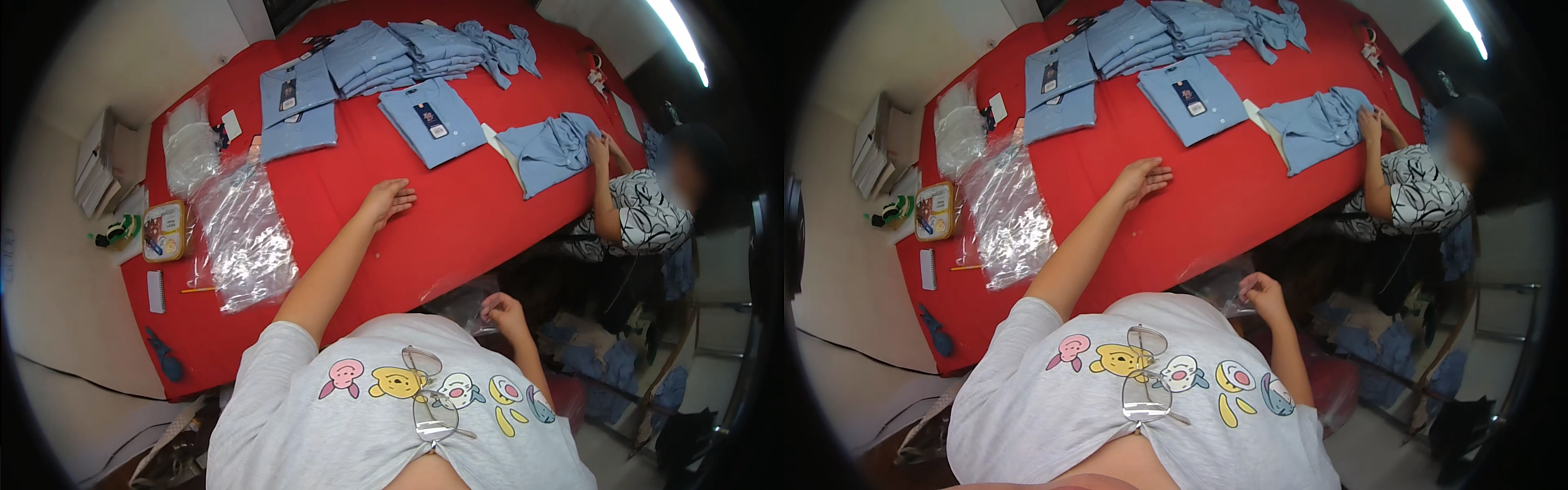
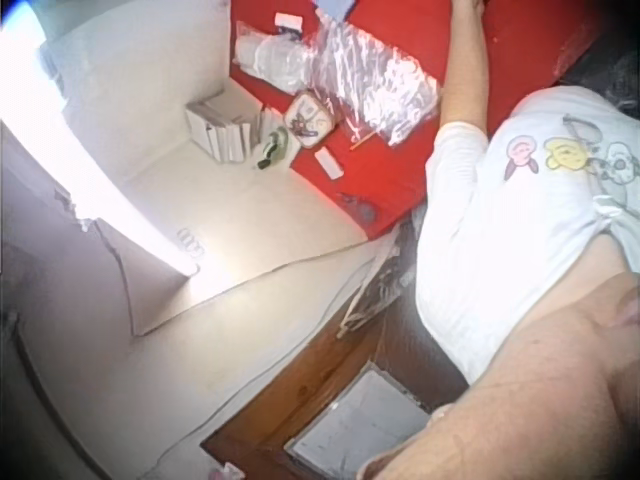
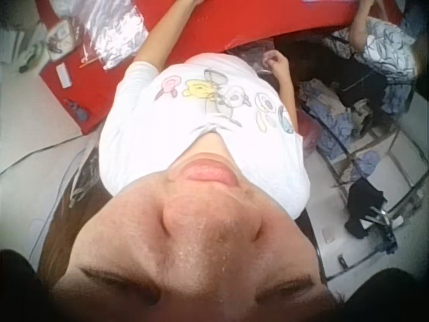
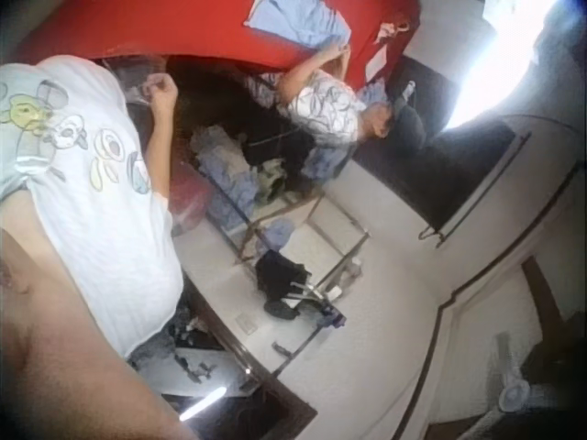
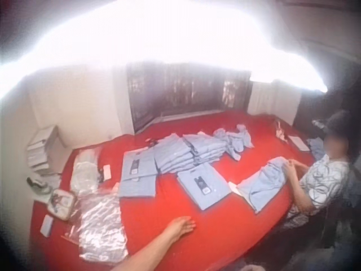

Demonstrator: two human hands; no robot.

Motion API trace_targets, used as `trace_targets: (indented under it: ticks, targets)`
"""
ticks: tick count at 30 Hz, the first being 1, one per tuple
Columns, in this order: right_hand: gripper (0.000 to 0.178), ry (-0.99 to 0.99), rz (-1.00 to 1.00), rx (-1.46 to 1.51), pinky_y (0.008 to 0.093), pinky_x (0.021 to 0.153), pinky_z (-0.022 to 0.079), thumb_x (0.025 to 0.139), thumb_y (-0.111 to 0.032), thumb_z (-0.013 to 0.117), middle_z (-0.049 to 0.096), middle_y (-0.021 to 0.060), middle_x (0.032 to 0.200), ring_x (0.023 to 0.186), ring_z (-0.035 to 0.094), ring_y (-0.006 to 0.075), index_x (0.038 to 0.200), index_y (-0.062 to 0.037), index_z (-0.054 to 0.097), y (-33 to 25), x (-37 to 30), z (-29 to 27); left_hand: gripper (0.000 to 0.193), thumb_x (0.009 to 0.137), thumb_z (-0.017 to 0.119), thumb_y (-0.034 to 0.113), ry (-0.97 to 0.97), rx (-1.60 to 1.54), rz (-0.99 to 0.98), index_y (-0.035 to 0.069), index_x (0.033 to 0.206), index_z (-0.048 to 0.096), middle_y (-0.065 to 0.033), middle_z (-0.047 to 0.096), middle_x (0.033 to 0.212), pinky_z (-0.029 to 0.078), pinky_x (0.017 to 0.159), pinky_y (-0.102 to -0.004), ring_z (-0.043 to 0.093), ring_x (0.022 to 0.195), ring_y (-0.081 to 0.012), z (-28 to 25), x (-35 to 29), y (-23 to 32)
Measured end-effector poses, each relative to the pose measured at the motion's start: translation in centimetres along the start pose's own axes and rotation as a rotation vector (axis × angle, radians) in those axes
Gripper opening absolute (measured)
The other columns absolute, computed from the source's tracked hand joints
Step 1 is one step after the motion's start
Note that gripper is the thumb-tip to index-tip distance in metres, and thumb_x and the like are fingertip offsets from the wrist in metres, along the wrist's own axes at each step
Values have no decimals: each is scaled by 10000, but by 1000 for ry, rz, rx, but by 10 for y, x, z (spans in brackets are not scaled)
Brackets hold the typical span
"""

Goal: The person packages folded blue garments into clear plastic bags by hand, smooths them down, and writes in a small notepad using a pencil.

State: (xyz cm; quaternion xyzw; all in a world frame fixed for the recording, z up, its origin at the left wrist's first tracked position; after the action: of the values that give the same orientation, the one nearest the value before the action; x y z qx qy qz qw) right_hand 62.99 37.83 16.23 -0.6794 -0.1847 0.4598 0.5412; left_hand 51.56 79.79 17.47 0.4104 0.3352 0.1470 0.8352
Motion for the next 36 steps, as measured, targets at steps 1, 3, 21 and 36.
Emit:
trace_targets:
  ticks: [1, 3, 21, 36]
  targets:
    - [284, -67, -29, -18, 279, 698, 533, 827, 118, 556, 691, 34, 837, 756, 660, 118, 1054, 15, 693, -1, 1, -8, 530, 1076, 667, 319, 51, -29, 13, -38, 1428, 497, -240, 669, 1296, 614, 989, -422, 718, 1158, -317, 13, 20, -1]
    - [343, -97, 2, -63, 252, 682, 490, 829, 108, 521, 661, -4, 846, 748, 618, 87, 1093, -16, 703, 2, 0, -29, 517, 1069, 687, 290, 146, -91, 33, -48, 1409, 493, -225, 677, 1257, 637, 935, -409, 731, 1090, -294, 41, 59, -3]
    - [197, -687, 114, -400, 268, 872, 558, 1041, -115, 704, 795, 21, 1005, 929, 691, 91, 1177, 1, 789, -81, 83, -76, 255, 934, 805, 29, 630, 314, 191, -29, 1152, 687, -85, 739, 940, 600, 721, -285, 723, 823, -146, -20, -129, -133]
    - [290, -880, 96, 189, 343, 639, 641, 1047, -172, 664, 785, 226, 1068, 876, 804, 286, 1288, -11, 658, -159, 21, 56, 1017, 760, 962, 366, 160, 736, 686, 81, 1596, 459, -160, 544, 1561, 341, 1235, -534, 523, 1424, -358, 108, -273, -42]
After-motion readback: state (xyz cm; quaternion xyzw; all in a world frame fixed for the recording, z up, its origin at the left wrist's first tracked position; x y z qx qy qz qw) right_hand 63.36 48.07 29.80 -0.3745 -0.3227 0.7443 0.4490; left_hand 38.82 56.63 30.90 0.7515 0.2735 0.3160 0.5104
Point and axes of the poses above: each hand's wrist, its own x-axis towards the middle knuckle, its own z-axis out of the palm, y = z × x, the point moved 5 cm from there along x, towards the middle knuckle
